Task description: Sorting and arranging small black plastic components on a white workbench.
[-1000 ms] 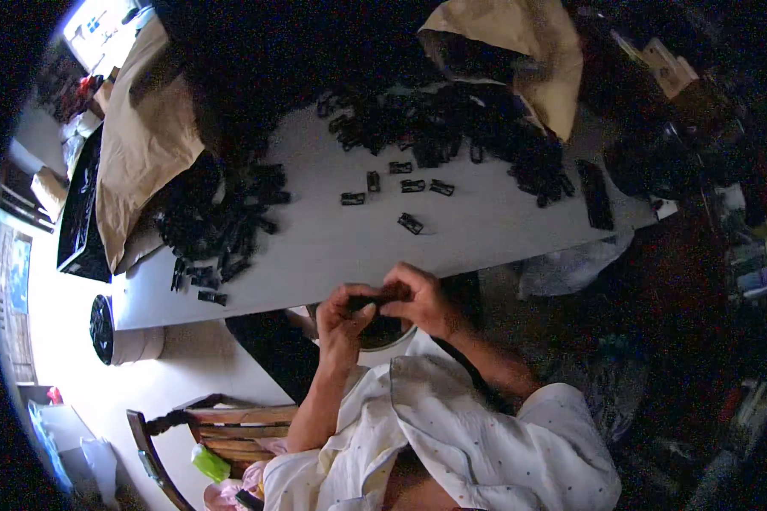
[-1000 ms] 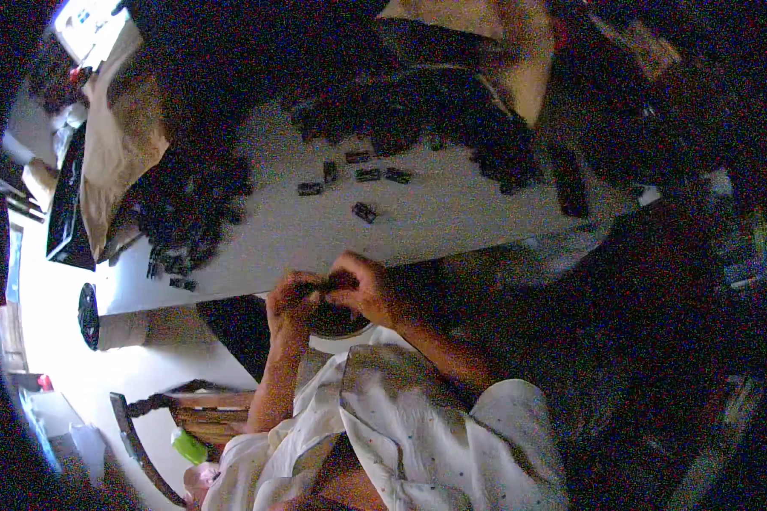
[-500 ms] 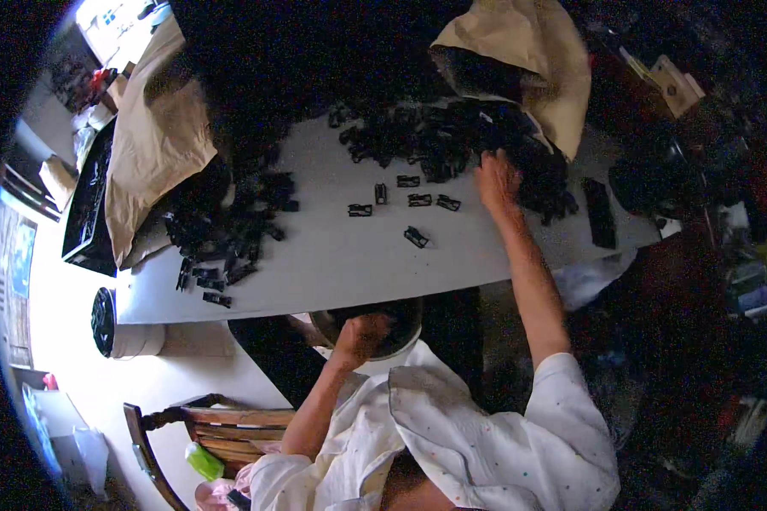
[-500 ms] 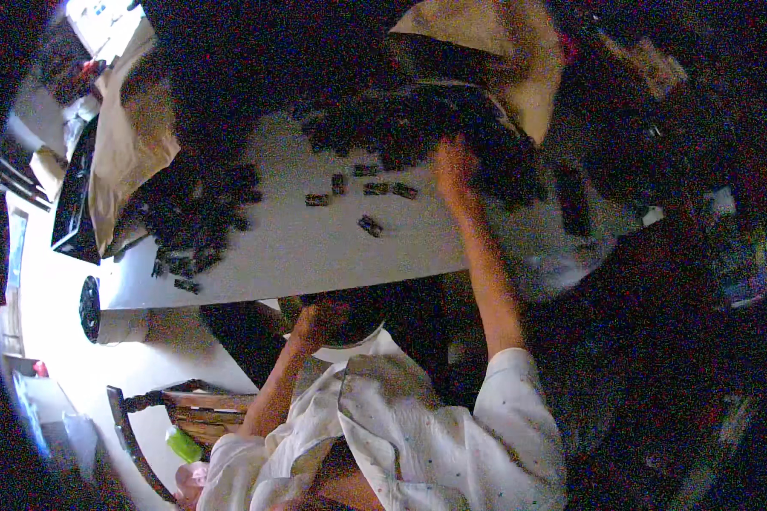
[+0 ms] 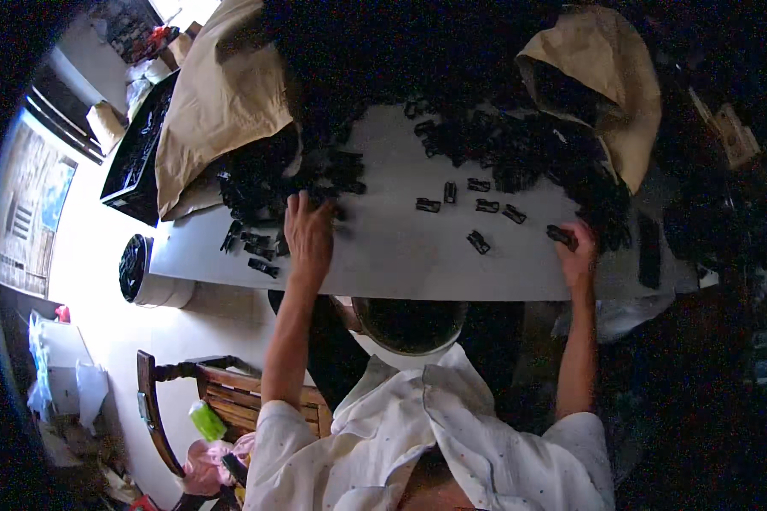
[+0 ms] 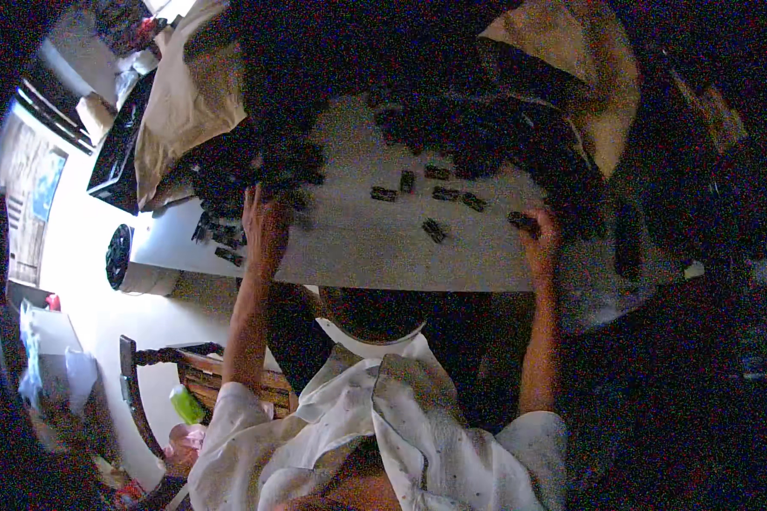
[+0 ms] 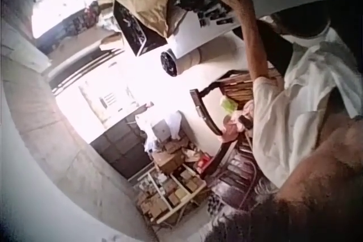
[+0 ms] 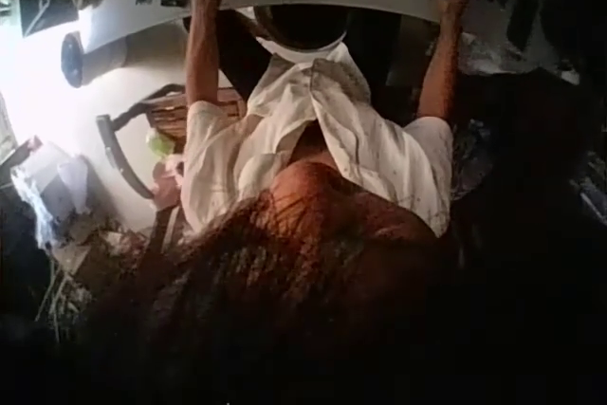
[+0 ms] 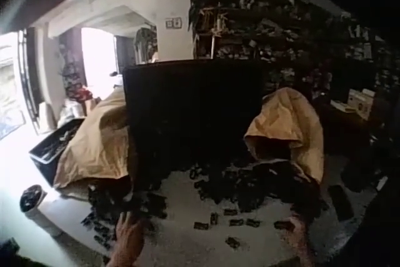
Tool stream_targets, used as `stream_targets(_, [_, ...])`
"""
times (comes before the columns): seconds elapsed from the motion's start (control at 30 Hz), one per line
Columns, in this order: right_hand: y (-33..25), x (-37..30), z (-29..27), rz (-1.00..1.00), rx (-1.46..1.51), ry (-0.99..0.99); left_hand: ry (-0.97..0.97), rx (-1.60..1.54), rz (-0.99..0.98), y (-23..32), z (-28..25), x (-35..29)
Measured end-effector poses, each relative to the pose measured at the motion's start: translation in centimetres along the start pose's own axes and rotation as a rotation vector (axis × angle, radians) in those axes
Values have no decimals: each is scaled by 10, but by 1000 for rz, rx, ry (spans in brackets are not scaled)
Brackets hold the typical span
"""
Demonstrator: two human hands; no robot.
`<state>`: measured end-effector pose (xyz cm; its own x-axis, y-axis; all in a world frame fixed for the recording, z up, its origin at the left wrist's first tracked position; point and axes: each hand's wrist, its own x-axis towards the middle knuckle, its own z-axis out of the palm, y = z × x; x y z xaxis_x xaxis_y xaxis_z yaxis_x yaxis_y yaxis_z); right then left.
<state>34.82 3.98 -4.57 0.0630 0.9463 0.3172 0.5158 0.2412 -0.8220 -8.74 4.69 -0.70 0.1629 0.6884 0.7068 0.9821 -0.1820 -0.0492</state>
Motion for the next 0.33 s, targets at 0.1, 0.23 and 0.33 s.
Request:
stream_targets(0.1, [-31,-10,5,53,-493,99,-203,-48,-21,-6,18,-2])
stream_targets(0.23, [-46,-9,13,-20,-754,77,-191,-144,35,6,16,-3])
stream_targets(0.33, [-53,-10,18,65,-389,-113,-260,-562,-199,20,14,-4])
